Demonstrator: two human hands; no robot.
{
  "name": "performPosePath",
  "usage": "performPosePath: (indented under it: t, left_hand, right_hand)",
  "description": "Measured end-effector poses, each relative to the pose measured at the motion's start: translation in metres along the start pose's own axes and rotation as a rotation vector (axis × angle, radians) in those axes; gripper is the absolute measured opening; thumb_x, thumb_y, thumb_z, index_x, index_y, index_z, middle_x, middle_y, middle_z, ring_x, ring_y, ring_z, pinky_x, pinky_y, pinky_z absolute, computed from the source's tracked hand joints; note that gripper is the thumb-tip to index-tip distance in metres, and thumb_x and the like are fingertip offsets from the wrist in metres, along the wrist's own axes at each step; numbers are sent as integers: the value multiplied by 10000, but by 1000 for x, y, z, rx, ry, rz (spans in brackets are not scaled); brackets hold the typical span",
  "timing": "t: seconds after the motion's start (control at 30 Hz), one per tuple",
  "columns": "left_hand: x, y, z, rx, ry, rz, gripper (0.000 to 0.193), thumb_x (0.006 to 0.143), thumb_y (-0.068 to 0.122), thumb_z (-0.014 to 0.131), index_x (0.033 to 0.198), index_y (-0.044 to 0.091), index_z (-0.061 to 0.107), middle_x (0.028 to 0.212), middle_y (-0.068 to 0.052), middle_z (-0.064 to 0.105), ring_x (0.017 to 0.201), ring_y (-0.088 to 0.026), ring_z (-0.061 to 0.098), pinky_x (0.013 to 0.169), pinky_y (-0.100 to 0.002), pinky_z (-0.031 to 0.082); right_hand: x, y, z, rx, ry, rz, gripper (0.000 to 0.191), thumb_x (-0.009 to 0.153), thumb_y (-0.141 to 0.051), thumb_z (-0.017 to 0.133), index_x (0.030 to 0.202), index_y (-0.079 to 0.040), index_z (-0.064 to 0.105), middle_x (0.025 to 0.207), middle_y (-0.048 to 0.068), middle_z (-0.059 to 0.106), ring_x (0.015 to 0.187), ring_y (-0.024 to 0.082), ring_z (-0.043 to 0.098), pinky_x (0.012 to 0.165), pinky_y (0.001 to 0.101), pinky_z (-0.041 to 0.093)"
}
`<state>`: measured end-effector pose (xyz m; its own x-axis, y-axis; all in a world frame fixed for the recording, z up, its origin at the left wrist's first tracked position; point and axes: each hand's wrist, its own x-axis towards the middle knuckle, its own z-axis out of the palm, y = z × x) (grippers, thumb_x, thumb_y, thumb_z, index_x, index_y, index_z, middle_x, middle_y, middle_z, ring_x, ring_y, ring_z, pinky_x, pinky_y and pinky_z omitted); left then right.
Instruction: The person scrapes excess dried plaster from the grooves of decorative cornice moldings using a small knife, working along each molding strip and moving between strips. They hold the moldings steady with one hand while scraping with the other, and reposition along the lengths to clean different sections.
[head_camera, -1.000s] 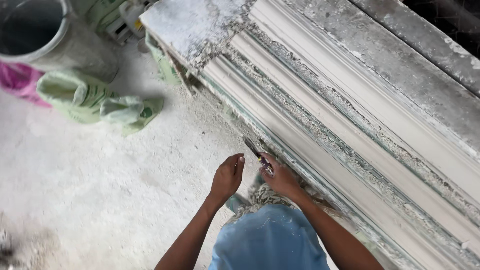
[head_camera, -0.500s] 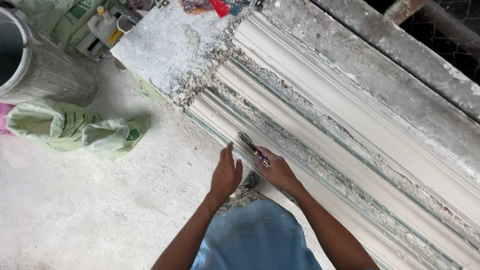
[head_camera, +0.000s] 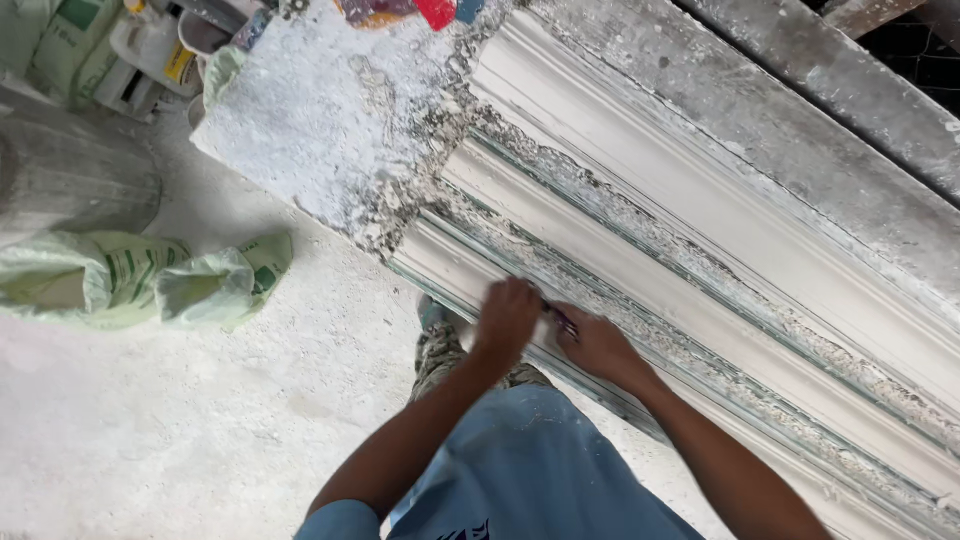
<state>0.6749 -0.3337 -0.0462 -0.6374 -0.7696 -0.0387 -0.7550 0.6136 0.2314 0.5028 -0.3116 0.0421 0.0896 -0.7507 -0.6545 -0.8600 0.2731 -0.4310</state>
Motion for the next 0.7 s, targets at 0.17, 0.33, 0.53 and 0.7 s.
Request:
performPosePath:
  t: [0.17,0.33,0.53,0.7]
  left_hand:
    - [-4,-51,-7,-33,259,36,150,828,142,673,947,52,688,1013,-111,699,1061,-269,619,931,-398,509]
    - [-6,-95,-13,166,175,2,192,866,242,659,929,65,694,965,-126,707,953,-260,635,851,-394,510]
    - [14,-43,-1,39,-125,-9,87,881,174,661,910,104,702,926,-90,704,956,-256,638,809,-434,511]
    - [4,-130,-17,322,166,-140,285,736,224,669,973,74,714,986,-114,715,1009,-262,645,826,-401,532]
  right_hand:
    - [23,-34,14,73,-43,52,555,951,-294,535,1503,-255,484,853,194,757,736,370,741,722,494,602]
    - [55,-69,29,59,157,-114,570,926,-241,590,1488,-203,507,901,209,740,763,389,720,755,515,572]
    - [11,-36,-9,68,-20,28,542,915,-266,579,1452,-240,513,966,173,769,730,321,777,727,453,627]
    - [85,-111,14,119,93,-130,490,948,-233,588,1436,-200,565,967,201,765,745,343,741,730,473,607]
